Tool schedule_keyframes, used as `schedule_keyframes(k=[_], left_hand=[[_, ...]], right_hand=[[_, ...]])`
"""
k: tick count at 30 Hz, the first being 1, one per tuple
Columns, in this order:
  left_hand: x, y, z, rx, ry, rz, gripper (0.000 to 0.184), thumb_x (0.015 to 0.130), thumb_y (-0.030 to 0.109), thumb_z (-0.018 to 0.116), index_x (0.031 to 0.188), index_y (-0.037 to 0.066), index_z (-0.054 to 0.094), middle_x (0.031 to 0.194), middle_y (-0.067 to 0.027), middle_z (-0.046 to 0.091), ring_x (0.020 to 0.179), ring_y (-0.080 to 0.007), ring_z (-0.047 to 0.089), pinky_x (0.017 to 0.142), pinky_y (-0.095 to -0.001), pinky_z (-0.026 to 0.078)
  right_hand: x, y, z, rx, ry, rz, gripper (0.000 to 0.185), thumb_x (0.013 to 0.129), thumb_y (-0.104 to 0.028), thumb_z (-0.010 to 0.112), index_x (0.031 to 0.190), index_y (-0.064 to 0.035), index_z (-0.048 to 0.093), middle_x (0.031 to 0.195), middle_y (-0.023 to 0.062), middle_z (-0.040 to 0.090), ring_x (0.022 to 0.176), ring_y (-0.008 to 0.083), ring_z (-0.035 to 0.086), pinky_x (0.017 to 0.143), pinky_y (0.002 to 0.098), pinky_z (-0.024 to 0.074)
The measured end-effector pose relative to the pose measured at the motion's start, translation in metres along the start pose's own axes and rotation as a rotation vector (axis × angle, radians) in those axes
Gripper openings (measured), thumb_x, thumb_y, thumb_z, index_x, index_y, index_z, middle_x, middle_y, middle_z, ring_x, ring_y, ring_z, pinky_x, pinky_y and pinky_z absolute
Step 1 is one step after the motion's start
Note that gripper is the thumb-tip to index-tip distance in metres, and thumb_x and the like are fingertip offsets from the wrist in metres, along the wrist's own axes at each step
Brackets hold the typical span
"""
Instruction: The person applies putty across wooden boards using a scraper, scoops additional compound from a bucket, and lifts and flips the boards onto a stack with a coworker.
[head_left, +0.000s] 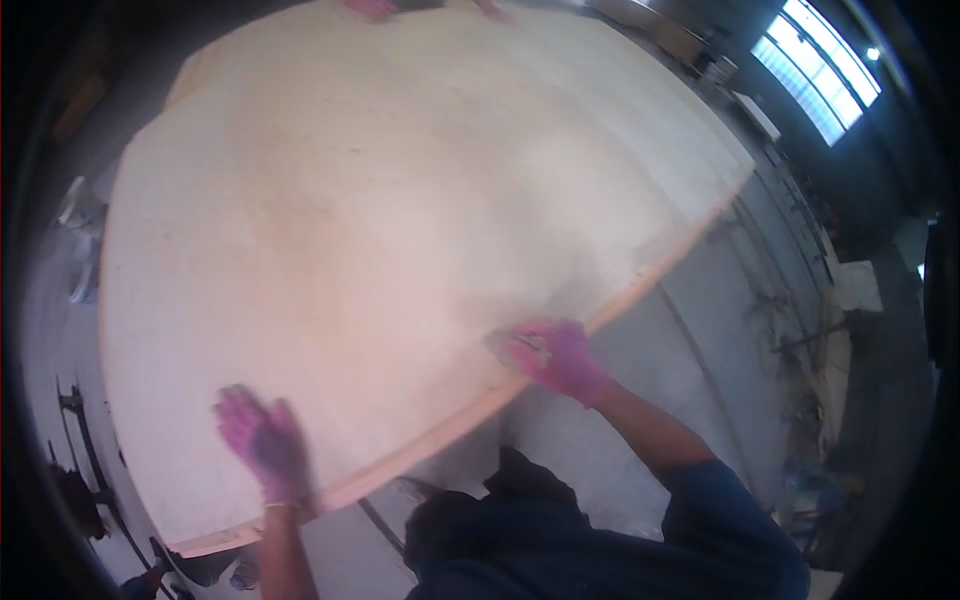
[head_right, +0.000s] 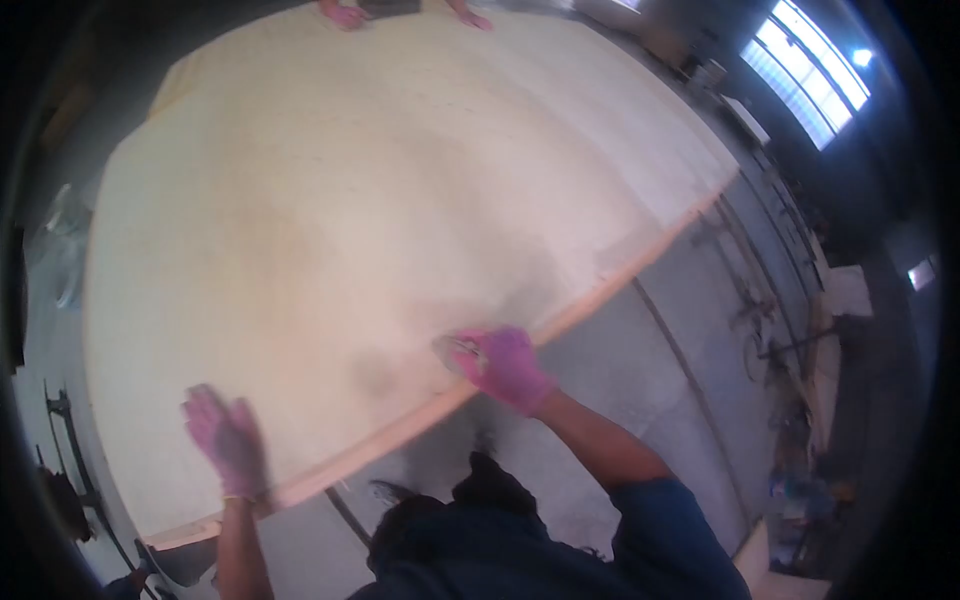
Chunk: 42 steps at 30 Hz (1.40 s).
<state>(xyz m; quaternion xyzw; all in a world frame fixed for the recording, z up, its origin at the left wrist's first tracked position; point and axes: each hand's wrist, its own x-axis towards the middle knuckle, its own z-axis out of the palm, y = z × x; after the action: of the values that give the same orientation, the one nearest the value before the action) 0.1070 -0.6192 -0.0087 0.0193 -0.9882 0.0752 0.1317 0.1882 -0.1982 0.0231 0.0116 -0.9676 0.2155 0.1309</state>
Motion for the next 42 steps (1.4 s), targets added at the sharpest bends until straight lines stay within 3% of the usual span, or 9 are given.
schedule_keyframes(k=[3,6,9,15,18,24,32,36,42], left_hand=[[0.032,-0.037,-0.022,-0.33,-0.061,0.215,0.075,0.092,0.04,0.062,0.148,-0.004,0.039,0.155,-0.0248,0.038,0.145,-0.0425,0.032,0.119,-0.0531,0.024],[0.094,-0.128,0.021,-0.187,-0.036,0.085,0.076,0.093,0.042,0.06,0.15,-0.003,0.037,0.155,-0.0242,0.037,0.146,-0.0416,0.032,0.119,-0.0532,0.024],[0.145,-0.217,0.048,-0.074,-0.012,-0.27,0.069,0.098,0.04,0.055,0.15,-0.001,0.037,0.154,-0.023,0.039,0.145,-0.0411,0.034,0.117,-0.0534,0.027],[0.14,-0.188,0.02,-0.028,-0.031,-0.343,0.066,0.098,0.036,0.056,0.148,-0.001,0.038,0.155,-0.0224,0.038,0.145,-0.0413,0.032,0.118,-0.0533,0.027],[0.157,-0.199,0.017,-0.082,-0.064,-0.381,0.068,0.096,0.035,0.059,0.149,-0.001,0.038,0.155,-0.0219,0.036,0.145,-0.0409,0.032,0.118,-0.0533,0.026],[0.155,-0.202,0.018,-0.095,-0.037,-0.365,0.068,0.095,0.035,0.059,0.149,-0.001,0.038,0.155,-0.0219,0.036,0.146,-0.0405,0.031,0.118,-0.0529,0.025],[0.15,-0.207,0.03,-0.111,0.009,-0.38,0.065,0.099,0.04,0.053,0.148,-0.001,0.04,0.156,-0.0222,0.037,0.146,-0.0404,0.03,0.119,-0.052,0.023],[0.122,-0.242,0.025,-0.176,-0.008,-0.17,0.06,0.1,0.038,0.052,0.15,0.006,0.042,0.156,-0.0201,0.039,0.145,-0.0431,0.031,0.119,-0.0523,0.024],[0.057,-0.325,0.02,-0.052,0.03,-0.128,0.054,0.101,0.034,0.051,0.149,0.013,0.044,0.153,-0.0178,0.043,0.14,-0.0431,0.038,0.118,-0.0503,0.028]], right_hand=[[0.045,-0.036,0.027,0.549,-0.13,0.139,0.02,0.089,-0.02,0.072,0.104,-0.0058,0.072,0.08,0.0064,0.07,0.068,0.0167,0.065,0.062,0.0332,0.0525],[0.134,-0.083,0.041,1.164,-0.196,0.47,0.013,0.093,-0.014,0.069,0.103,-0.0059,0.071,0.08,0.0,0.067,0.067,0.0086,0.061,0.056,0.0268,0.0505],[0.266,-0.093,0.082,1.332,-0.25,0.454,0.015,0.096,-0.015,0.067,0.109,-0.0091,0.066,0.09,-0.0016,0.067,0.076,0.0076,0.063,0.057,0.0227,0.0505],[0.476,-0.134,0.142,1.678,-0.251,0.628,0.019,0.093,-0.021,0.068,0.107,-0.0081,0.067,0.089,0.0018,0.067,0.073,0.0149,0.064,0.061,0.0322,0.0545],[0.545,-0.153,0.196,0.969,-0.361,0.324,0.024,0.087,-0.017,0.068,0.107,-0.004,0.067,0.091,0.0088,0.07,0.086,0.0206,0.069,0.073,0.0334,0.0571],[0.568,-0.214,0.196,-0.058,-0.383,-0.166,0.049,0.079,-0.037,0.068,0.11,0.0005,0.068,0.107,0.023,0.071,0.104,0.0348,0.068,0.094,0.0414,0.0526],[0.346,-0.208,0.122,-0.057,-0.472,-0.328,0.038,0.087,-0.036,0.064,0.112,-0.0091,0.072,0.1,0.0212,0.07,0.097,0.0385,0.066,0.091,0.0446,0.0513],[0.22,-0.21,0.086,-0.114,-0.514,-0.323,0.03,0.092,-0.032,0.062,0.111,-0.0113,0.073,0.096,0.0213,0.07,0.096,0.0376,0.066,0.089,0.0462,0.0509],[0.215,-0.185,0.109,-0.208,-0.084,-0.32,0.031,0.09,-0.032,0.063,0.112,-0.0122,0.073,0.087,0.0184,0.07,0.087,0.0341,0.068,0.087,0.0456,0.0521]])
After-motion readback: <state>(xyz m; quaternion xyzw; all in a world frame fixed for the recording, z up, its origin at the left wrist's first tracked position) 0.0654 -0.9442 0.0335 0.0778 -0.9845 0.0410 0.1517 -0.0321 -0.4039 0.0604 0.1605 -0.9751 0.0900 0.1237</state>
